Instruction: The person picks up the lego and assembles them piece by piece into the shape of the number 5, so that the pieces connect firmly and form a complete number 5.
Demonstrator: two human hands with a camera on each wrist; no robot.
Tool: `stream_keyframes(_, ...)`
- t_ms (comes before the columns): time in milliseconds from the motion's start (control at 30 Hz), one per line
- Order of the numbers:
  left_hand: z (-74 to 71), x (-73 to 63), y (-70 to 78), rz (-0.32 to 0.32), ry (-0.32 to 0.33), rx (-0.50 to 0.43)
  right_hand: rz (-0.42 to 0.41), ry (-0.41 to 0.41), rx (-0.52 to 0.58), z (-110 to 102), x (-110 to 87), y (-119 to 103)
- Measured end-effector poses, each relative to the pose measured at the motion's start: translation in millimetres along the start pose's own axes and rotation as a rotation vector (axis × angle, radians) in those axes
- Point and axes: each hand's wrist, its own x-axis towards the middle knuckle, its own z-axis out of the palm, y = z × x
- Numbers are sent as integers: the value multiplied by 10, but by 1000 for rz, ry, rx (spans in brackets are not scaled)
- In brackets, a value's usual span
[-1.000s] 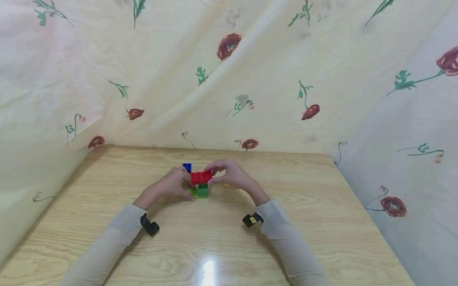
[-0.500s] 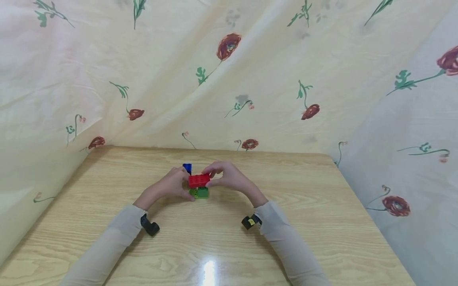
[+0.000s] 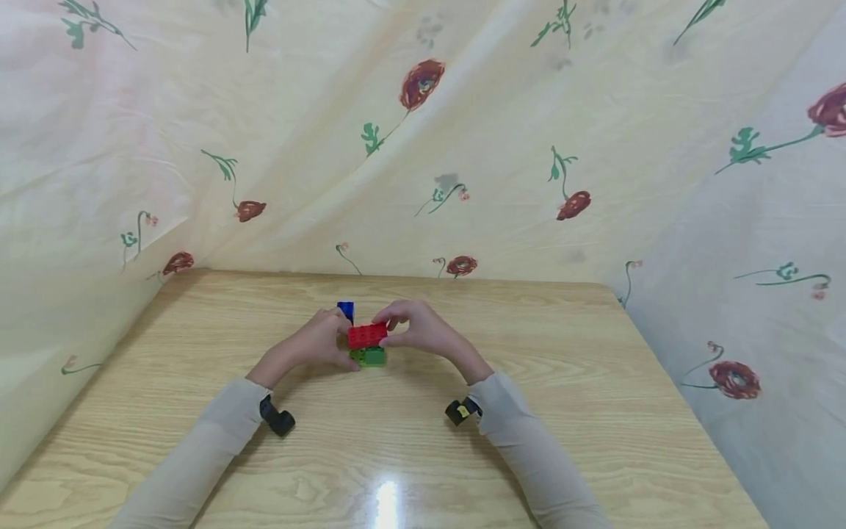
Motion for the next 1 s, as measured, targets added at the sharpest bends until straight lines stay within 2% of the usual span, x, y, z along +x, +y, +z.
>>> stream_keyframes(333,-5,20,5,10,-1,21,14,-18,-21,41,2,22)
stream_keyframes(1000,-5,8,2,15,-2,21,42,-99,27,-1,-8,10)
